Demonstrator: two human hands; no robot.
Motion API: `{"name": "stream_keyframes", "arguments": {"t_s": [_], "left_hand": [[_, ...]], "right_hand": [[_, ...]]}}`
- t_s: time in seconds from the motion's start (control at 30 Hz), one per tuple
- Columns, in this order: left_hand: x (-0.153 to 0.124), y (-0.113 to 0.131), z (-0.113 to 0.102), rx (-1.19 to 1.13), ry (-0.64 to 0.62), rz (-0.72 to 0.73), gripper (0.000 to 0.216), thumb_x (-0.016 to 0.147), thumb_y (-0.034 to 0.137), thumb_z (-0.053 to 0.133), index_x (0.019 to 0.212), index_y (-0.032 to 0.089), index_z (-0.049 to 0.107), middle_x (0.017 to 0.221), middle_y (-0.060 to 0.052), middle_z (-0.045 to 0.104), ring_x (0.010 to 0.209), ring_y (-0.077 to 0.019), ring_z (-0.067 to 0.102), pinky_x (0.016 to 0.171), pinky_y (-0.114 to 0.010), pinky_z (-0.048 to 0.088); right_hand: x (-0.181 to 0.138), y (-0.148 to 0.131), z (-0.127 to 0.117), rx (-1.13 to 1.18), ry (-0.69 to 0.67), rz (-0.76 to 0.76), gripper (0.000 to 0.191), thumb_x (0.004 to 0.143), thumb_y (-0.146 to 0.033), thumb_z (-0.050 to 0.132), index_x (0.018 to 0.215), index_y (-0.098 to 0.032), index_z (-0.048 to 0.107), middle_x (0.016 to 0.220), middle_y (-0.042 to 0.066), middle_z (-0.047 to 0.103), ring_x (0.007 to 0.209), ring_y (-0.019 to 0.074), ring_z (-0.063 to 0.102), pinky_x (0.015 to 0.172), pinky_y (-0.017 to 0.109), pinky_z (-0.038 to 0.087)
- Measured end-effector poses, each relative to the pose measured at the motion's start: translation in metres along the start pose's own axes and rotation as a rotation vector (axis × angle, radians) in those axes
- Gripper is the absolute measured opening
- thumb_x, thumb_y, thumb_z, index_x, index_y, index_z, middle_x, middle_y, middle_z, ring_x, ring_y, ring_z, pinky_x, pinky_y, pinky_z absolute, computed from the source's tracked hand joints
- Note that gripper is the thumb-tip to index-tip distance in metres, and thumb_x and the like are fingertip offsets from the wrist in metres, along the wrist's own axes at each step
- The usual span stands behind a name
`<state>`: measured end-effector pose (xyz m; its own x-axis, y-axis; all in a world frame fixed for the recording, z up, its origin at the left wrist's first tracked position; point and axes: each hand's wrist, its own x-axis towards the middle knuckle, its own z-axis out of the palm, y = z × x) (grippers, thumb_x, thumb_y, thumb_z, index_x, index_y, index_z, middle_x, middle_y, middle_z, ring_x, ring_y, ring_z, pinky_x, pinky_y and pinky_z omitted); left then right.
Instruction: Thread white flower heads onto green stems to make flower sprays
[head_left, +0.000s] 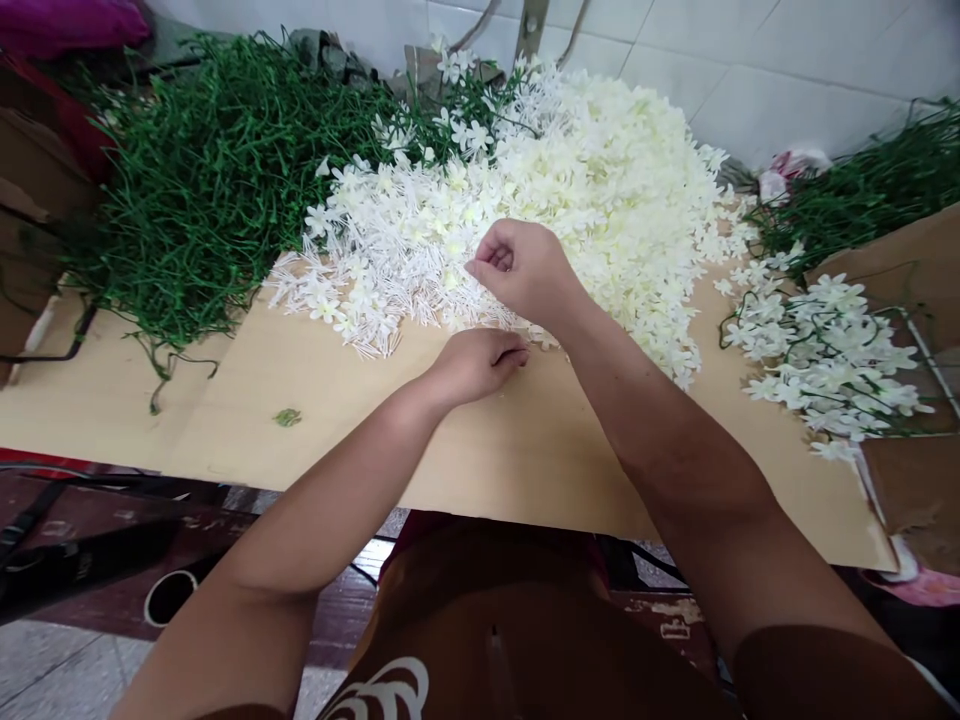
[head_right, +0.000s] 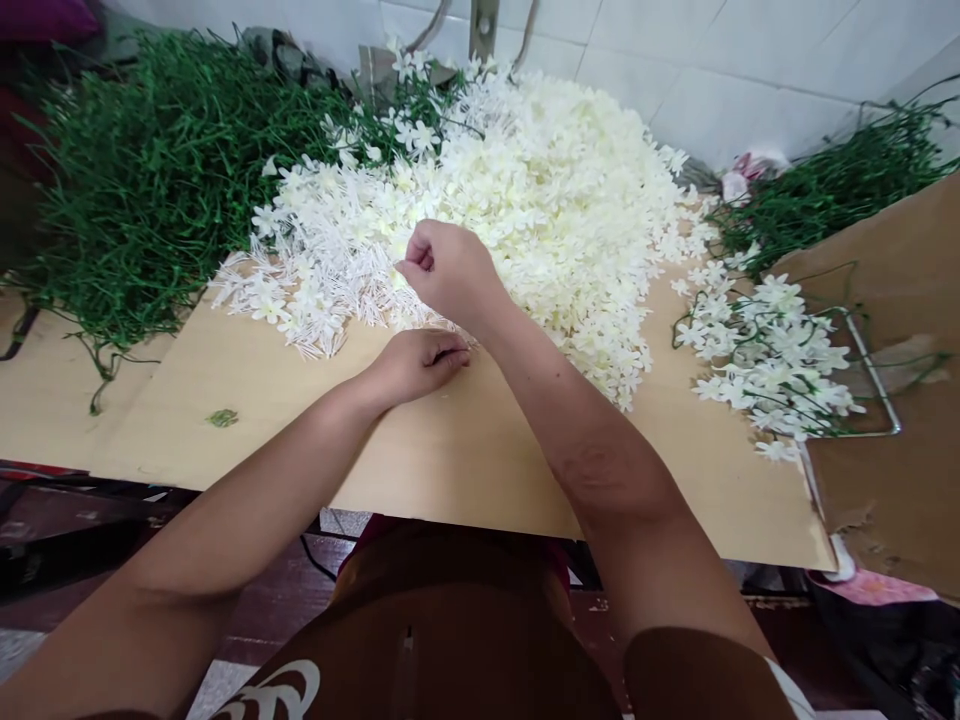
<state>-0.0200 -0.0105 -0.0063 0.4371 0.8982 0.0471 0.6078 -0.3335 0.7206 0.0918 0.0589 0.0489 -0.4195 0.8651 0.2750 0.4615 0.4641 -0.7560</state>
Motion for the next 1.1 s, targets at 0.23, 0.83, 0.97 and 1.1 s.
{"name": "stream_keyframes", "arguments": {"t_s": [0.23, 0.83, 0.97, 1.1], "left_hand": [[0.0, 0.0, 0.0, -0.268, 0.14, -0.002, 0.019, 0.088, 0.029, 0.053, 0.078, 0.017, 0.063, 0.071, -0.002, 0.064, 0.067, -0.0155, 0.056, 0.063, -0.028, 0.039], [0.001, 0.008, -0.004, -0.825, 0.32, -0.148, 0.045, 0.058, 0.052, 0.091, 0.072, 0.017, 0.066, 0.062, 0.001, 0.064, 0.057, -0.0088, 0.055, 0.057, -0.022, 0.046], [0.001, 0.009, -0.003, -0.824, 0.286, -0.152, 0.048, 0.057, 0.056, 0.09, 0.071, 0.017, 0.065, 0.061, 0.001, 0.063, 0.055, -0.0092, 0.054, 0.055, -0.022, 0.045], [0.001, 0.008, -0.007, -0.703, 0.285, -0.142, 0.039, 0.066, 0.05, 0.085, 0.07, 0.018, 0.062, 0.059, 0.001, 0.06, 0.053, -0.0097, 0.05, 0.053, -0.025, 0.04]], "right_hand": [[-0.045, 0.012, -0.017, 0.458, 0.08, 0.18, 0.017, 0.076, -0.012, 0.067, 0.071, -0.02, 0.053, 0.06, -0.006, 0.053, 0.053, 0.0056, 0.047, 0.053, 0.024, 0.038], [-0.095, 0.031, -0.006, 0.671, -0.002, 0.143, 0.026, 0.077, -0.033, 0.075, 0.089, -0.018, 0.059, 0.075, -0.002, 0.064, 0.065, 0.0085, 0.059, 0.063, 0.025, 0.049], [-0.098, 0.033, -0.002, 0.419, 0.115, -0.014, 0.014, 0.082, -0.028, 0.068, 0.087, -0.018, 0.06, 0.079, 0.0, 0.064, 0.071, 0.0107, 0.058, 0.069, 0.028, 0.05], [-0.097, 0.035, -0.005, 0.257, 0.223, -0.101, 0.008, 0.085, -0.023, 0.061, 0.079, -0.018, 0.061, 0.073, 0.0, 0.062, 0.068, 0.0107, 0.054, 0.068, 0.027, 0.048]]}}
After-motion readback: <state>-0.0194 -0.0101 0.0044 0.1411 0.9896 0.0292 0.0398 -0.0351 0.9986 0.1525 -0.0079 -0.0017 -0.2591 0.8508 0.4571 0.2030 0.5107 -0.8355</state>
